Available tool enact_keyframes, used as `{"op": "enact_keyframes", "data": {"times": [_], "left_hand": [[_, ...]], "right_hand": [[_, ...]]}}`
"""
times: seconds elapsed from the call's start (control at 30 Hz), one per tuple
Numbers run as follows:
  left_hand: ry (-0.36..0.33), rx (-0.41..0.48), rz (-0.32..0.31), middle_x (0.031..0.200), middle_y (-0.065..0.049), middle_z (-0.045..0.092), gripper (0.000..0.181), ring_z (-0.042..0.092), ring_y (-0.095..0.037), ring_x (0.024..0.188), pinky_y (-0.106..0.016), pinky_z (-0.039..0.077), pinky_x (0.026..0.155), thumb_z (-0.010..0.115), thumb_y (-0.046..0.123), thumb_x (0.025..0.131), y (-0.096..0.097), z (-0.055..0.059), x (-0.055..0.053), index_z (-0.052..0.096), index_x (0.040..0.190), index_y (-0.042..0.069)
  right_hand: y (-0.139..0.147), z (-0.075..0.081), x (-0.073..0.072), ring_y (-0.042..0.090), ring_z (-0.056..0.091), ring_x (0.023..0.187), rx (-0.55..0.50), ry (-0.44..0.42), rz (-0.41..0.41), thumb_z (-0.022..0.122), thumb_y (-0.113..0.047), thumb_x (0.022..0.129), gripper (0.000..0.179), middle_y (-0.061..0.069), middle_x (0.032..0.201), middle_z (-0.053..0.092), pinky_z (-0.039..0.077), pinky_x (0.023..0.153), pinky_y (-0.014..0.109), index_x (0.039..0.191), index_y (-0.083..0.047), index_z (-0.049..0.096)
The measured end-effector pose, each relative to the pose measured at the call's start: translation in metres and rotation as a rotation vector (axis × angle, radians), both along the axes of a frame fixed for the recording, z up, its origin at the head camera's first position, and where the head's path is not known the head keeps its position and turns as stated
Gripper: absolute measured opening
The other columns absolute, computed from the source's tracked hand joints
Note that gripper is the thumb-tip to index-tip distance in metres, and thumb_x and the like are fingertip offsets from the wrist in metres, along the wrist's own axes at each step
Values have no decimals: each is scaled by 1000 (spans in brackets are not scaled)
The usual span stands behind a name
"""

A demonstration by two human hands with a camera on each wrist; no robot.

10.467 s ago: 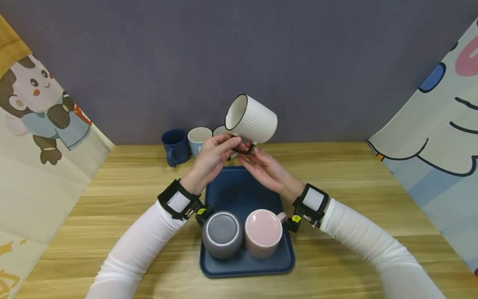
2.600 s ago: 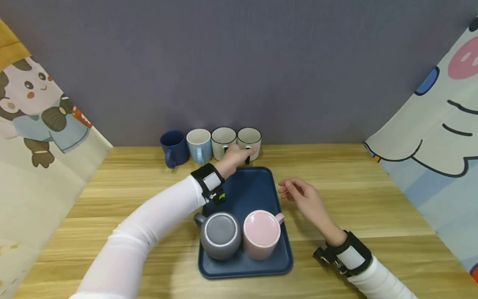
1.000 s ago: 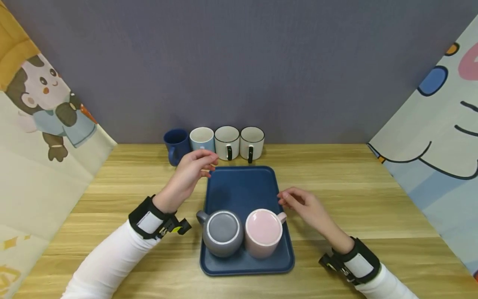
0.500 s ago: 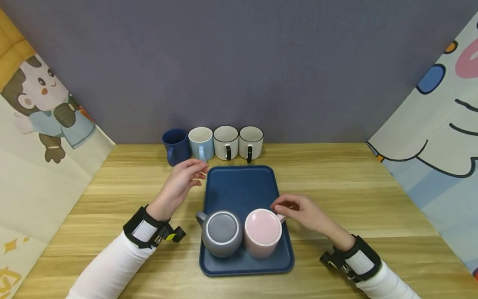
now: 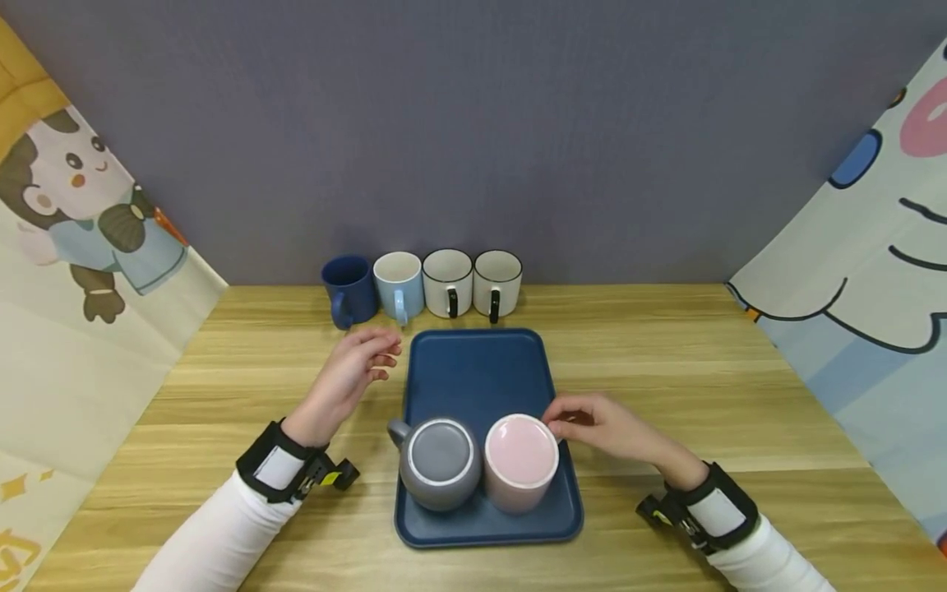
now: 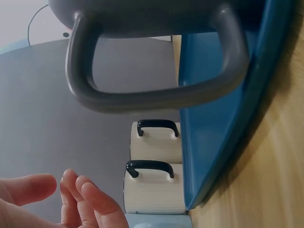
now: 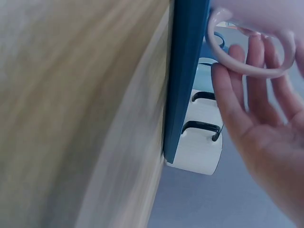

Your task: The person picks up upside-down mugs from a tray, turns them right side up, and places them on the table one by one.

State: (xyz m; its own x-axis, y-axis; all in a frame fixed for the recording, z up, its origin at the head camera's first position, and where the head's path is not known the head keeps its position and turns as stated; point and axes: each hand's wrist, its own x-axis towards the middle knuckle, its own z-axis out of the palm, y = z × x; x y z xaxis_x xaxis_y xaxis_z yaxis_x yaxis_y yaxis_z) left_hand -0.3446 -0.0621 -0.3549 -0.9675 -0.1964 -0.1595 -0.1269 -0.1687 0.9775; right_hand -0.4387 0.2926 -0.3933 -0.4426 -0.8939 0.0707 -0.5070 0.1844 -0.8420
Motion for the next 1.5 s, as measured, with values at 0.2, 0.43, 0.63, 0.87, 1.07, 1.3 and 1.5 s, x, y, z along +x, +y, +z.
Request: {"op": "enact_keyframes", "data": {"times": [0.2, 0.43, 0.63, 0.87, 1.07, 1.3, 1.5], "left_hand": [[-21, 0, 10, 82, 6, 60, 11, 56, -10, 74, -22, 44, 65, 46, 12, 99, -3, -3, 2, 57, 97, 11], [-17, 1, -2, 83, 6, 61, 12, 57, -11, 75, -22, 44, 65, 47, 13, 99, -4, -4, 2, 58, 94, 13], [-22, -3, 2, 82, 6, 61, 13, 57, -11, 74, -23, 45, 66, 47, 13, 99, -4, -6, 1, 59, 94, 13], [-32, -18, 11, 83, 6, 61, 11, 57, -12, 76, -23, 45, 66, 47, 13, 99, -3, -7, -1, 57, 96, 12], [-35, -12, 8, 81, 6, 61, 10, 57, -12, 74, -23, 44, 66, 47, 12, 98, -2, -8, -2, 57, 97, 8], [-38, -8, 10, 82, 6, 61, 10, 57, -12, 75, -23, 44, 66, 47, 12, 98, -1, -8, -2, 57, 95, 11], [-41, -20, 11, 81, 7, 60, 10, 57, -11, 74, -23, 44, 67, 47, 12, 98, -1, -8, -3, 57, 97, 9]], "right_hand": [[2, -2, -4, 6, 61, 85, -26, -17, 89, 56, -12, 95, 10, 2, 96, 66, 54, 73, 27, 101, -11, 64], [2, -1, -6, 7, 58, 80, -3, 5, 97, 56, -15, 96, 8, -2, 89, 64, 52, 70, 24, 96, -13, 63], [1, -2, -7, 17, 59, 76, 15, 7, 117, 54, -15, 97, 9, 4, 82, 62, 51, 67, 26, 94, -14, 62], [1, -1, -8, 12, 55, 75, 22, 14, 169, 50, -14, 98, 12, 14, 80, 58, 49, 66, 25, 92, -14, 60], [0, 0, -8, 26, 54, 77, 7, -2, 191, 49, -12, 99, 12, 13, 82, 58, 49, 67, 28, 94, -12, 60], [0, -1, -8, 21, 55, 77, -5, -7, 198, 49, -11, 99, 12, 13, 82, 58, 50, 67, 28, 95, -12, 60], [-2, -3, -7, 22, 54, 78, -14, -53, 190, 48, -10, 99, 12, 11, 82, 57, 49, 68, 32, 93, -10, 59]]}}
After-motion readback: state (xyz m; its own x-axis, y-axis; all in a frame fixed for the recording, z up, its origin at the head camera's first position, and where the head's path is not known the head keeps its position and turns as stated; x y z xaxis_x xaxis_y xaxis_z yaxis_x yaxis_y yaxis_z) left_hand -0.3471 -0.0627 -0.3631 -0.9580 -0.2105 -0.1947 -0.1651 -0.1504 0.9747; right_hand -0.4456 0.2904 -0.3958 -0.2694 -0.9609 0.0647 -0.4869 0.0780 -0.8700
